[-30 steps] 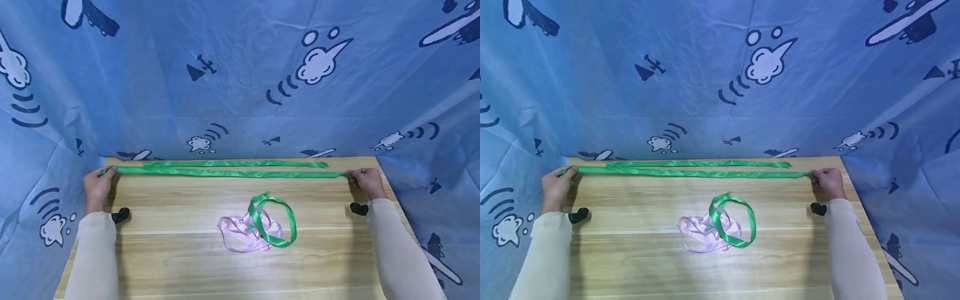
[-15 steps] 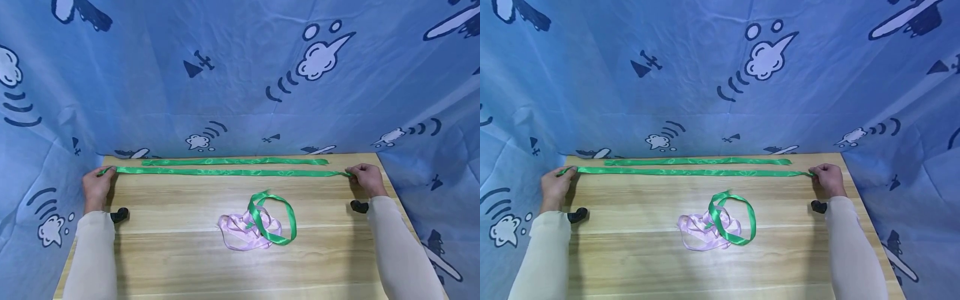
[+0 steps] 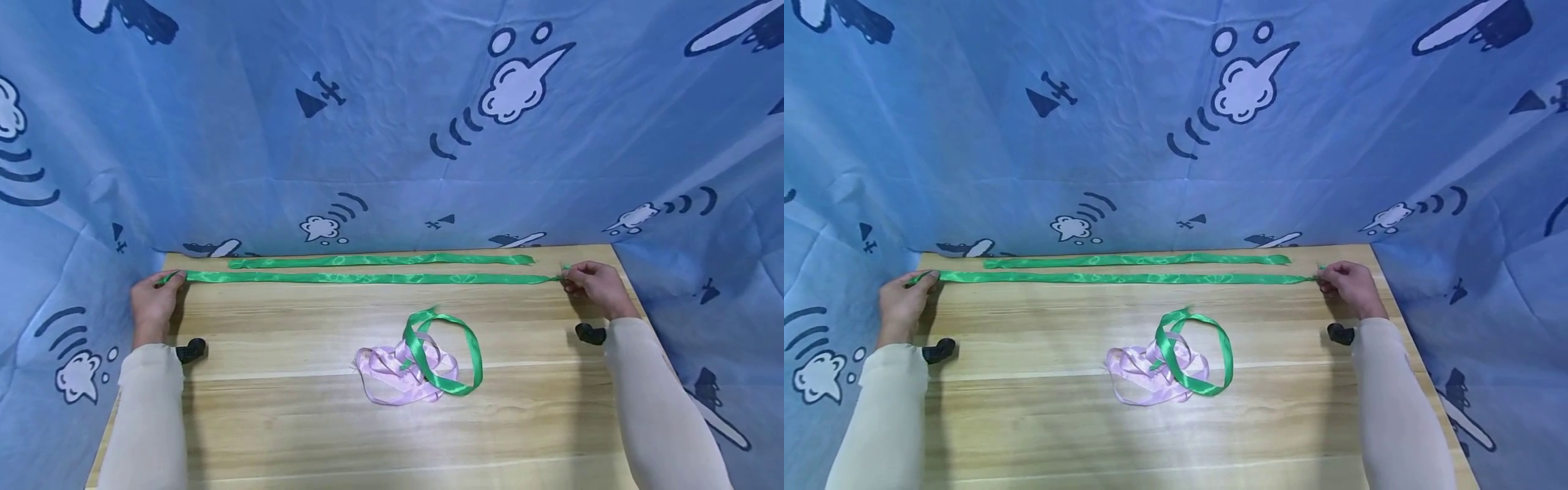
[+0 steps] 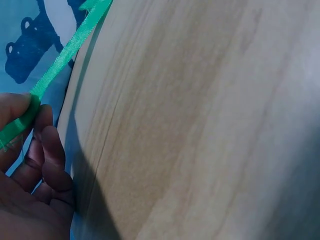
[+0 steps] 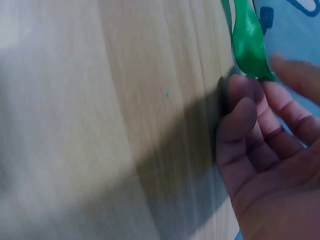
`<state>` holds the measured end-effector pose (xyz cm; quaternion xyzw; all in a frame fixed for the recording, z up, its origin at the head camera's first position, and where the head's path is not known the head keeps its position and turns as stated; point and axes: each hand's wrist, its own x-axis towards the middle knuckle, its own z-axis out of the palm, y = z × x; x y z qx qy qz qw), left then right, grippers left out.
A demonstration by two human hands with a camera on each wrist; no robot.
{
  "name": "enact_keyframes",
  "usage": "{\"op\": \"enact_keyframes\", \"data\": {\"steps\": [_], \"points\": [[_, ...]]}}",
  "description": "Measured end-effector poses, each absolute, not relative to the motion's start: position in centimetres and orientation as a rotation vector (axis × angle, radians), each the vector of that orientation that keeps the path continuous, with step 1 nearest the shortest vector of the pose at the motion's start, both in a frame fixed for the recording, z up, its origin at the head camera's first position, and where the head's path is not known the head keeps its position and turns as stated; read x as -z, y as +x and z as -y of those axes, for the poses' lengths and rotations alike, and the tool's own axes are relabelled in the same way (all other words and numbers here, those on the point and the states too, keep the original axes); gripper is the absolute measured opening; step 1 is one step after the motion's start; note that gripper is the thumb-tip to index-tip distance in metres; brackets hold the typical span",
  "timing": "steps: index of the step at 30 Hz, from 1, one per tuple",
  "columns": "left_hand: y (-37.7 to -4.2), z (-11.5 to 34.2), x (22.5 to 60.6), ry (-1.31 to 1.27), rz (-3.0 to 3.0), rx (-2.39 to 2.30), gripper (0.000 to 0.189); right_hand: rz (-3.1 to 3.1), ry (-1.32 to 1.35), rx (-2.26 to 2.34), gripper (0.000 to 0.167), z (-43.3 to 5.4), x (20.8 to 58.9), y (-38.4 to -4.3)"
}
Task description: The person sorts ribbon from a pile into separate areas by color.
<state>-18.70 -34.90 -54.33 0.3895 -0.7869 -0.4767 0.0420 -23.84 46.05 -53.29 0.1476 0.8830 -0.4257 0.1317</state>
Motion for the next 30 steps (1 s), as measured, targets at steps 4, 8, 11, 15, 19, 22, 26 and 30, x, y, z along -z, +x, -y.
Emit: {"op": "enact_keyframes", "data": {"steps": [4, 8, 11, 15, 19, 22, 26, 30], "points": [[-18.72, 34.91, 54.36, 1.19, 2.418, 1.457, 0.047, -2.581, 0.462, 1.194, 0.037, -45.46, 53.21, -24.17], [-18.73, 34.97, 54.37, 1.172, 2.424, 1.456, 0.045, -2.623, 0.518, 1.147, 0.031, -45.09, 53.27, -24.49], [-18.76, 35.06, 54.25, 1.173, 2.418, 1.457, 0.043, -2.664, 0.567, 1.139, 0.027, -44.93, 53.39, -24.49], [-18.83, 34.98, 54.11, 1.189, 2.419, 1.451, 0.043, -2.701, 0.619, 1.19, 0.024, -44.94, 53.7, -24.23], [-18.83, 34.82, 54.06, 1.195, 2.405, 1.452, 0.046, -2.673, 0.631, 1.371, 0.024, -45.15, 53.77, -23.91], [-18.82, 34.84, 54.14, 1.196, 2.368, 1.462, 0.046, -2.64, 0.627, 1.478, 0.024, -45.18, 53.68, -23.83], [-18.78, 34.83, 54.26, 1.182, 2.379, 1.434, 0.045, -2.637, 0.65, 1.442, 0.021, -45.08, 53.62, -24.05], [-18.78, 34.63, 54.42, 1.168, 2.453, 1.379, 0.046, -2.664, 0.706, 1.293, 0.018, -44.93, 53.72, -24.28]]}}
